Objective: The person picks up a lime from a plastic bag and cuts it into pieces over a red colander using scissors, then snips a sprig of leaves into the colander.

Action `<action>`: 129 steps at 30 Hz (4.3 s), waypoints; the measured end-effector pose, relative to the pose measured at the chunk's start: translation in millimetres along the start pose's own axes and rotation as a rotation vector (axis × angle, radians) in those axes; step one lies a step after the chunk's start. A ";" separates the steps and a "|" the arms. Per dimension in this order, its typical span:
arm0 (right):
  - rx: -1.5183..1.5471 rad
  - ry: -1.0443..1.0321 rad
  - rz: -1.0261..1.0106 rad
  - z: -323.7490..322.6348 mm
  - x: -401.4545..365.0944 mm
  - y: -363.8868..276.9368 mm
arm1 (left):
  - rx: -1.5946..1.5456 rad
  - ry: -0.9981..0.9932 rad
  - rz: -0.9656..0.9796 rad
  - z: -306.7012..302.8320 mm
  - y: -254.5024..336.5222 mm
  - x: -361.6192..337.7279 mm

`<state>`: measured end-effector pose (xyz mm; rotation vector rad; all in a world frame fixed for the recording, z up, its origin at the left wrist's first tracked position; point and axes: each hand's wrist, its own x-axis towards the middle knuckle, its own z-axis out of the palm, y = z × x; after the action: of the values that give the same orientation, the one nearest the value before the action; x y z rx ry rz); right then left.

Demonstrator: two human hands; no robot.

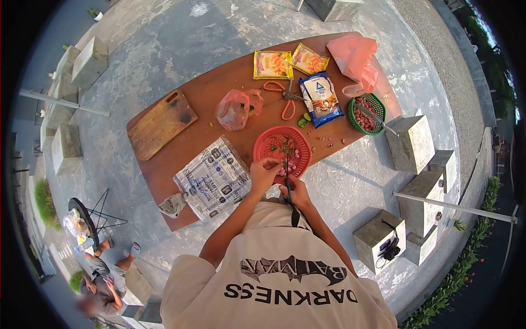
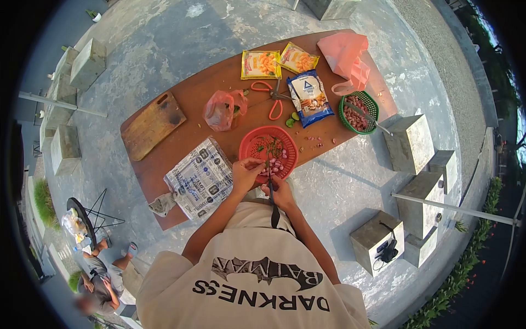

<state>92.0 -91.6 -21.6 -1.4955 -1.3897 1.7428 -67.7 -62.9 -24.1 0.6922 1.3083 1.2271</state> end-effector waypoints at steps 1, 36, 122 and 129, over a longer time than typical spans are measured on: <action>0.000 0.000 -0.001 -0.4 0.3 1.0 | -0.001 0.004 -0.001 1.1 2.4 -0.9; 0.163 0.772 0.637 -80.0 -139.9 156.4 | 1.124 -0.210 0.456 92.9 -19.1 193.2; 0.011 0.053 0.112 -22.5 -5.9 -4.3 | -0.113 -0.134 -0.296 22.6 -6.2 13.5; -0.031 0.020 0.191 -21.4 -2.8 -1.7 | -0.137 -0.109 -0.326 17.8 -7.0 13.6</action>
<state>112.0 -84.9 -16.7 -1.7062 -1.3057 1.8197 -51.3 -47.9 -31.4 0.4219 1.1805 0.9893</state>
